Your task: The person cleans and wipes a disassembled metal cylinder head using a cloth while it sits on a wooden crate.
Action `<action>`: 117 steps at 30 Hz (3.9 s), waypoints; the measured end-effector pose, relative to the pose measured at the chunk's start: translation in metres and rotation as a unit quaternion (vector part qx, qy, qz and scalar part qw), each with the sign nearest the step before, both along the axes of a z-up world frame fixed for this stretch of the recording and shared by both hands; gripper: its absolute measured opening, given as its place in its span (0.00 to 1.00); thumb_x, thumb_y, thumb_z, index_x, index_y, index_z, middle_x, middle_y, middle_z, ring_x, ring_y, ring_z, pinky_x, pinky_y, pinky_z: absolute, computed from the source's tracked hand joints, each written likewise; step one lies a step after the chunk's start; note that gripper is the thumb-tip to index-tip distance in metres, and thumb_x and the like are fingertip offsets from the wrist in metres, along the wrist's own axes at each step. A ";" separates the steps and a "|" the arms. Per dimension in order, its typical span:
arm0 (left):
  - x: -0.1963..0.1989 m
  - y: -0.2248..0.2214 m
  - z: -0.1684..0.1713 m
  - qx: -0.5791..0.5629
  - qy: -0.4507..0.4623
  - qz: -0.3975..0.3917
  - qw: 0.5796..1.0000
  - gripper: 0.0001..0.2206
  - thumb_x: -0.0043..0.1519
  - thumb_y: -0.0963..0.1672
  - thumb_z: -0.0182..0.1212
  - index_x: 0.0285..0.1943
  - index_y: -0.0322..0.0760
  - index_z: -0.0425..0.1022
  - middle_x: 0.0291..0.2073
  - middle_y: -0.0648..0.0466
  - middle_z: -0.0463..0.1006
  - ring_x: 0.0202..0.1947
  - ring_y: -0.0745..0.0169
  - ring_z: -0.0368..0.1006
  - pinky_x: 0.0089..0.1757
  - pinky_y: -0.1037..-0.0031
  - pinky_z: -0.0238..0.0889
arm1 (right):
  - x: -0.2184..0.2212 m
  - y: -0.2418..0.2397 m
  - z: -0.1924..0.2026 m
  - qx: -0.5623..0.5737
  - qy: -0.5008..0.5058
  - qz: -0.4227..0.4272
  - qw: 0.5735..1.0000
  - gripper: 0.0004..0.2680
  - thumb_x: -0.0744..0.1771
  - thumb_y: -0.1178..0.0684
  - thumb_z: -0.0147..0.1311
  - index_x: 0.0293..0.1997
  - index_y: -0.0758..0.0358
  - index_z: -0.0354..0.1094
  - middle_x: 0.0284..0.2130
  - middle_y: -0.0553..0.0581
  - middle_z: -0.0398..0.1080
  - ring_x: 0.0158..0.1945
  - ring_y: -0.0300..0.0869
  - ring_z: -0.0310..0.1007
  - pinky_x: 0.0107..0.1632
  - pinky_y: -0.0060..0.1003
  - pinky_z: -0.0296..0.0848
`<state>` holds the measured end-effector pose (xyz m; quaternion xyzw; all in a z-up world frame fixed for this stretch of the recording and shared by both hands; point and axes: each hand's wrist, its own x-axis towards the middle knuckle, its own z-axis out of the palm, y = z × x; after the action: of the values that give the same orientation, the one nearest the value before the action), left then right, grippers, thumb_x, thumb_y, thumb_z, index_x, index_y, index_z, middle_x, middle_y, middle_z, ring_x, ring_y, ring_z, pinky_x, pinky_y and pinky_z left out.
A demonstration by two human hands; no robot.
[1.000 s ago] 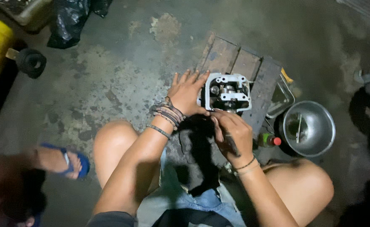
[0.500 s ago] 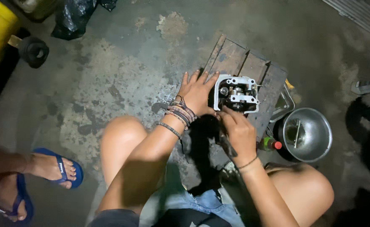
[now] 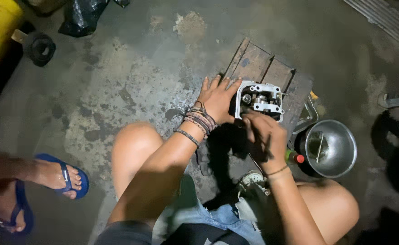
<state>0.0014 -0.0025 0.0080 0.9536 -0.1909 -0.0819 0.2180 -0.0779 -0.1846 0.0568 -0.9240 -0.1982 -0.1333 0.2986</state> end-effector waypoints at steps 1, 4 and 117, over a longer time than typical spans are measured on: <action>-0.001 0.000 0.001 0.001 0.000 -0.004 1.000 0.57 0.43 0.58 0.78 0.80 0.48 0.46 0.70 0.42 0.63 0.73 0.33 0.52 0.66 0.34 0.39 | -0.004 -0.001 -0.002 0.001 0.000 -0.004 1.000 0.04 0.70 0.53 0.56 0.41 0.56 0.77 0.40 0.59 0.79 0.48 0.57 0.79 0.47 0.48 0.76; 0.000 0.001 0.009 0.008 0.004 -0.001 1.000 0.58 0.42 0.60 0.78 0.81 0.48 0.46 0.70 0.42 0.63 0.73 0.34 0.52 0.66 0.35 0.38 | -0.007 -0.003 0.000 -0.054 -0.002 -0.002 0.999 0.04 0.69 0.53 0.55 0.42 0.54 0.77 0.39 0.59 0.79 0.45 0.58 0.79 0.45 0.49 0.77; 0.007 0.004 0.019 0.073 0.046 0.008 0.996 0.47 0.50 0.54 0.75 0.79 0.53 0.51 0.71 0.43 0.62 0.73 0.37 0.50 0.67 0.38 0.36 | 0.075 0.015 0.045 -0.393 0.089 0.112 0.908 0.04 0.63 0.54 0.59 0.36 0.54 0.79 0.31 0.58 0.79 0.40 0.54 0.82 0.43 0.49 0.80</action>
<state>0.0080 0.0013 0.0271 0.9635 -0.1670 -0.1381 0.1574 -0.0030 -0.1698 0.1021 -0.9462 -0.3098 0.0725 -0.0589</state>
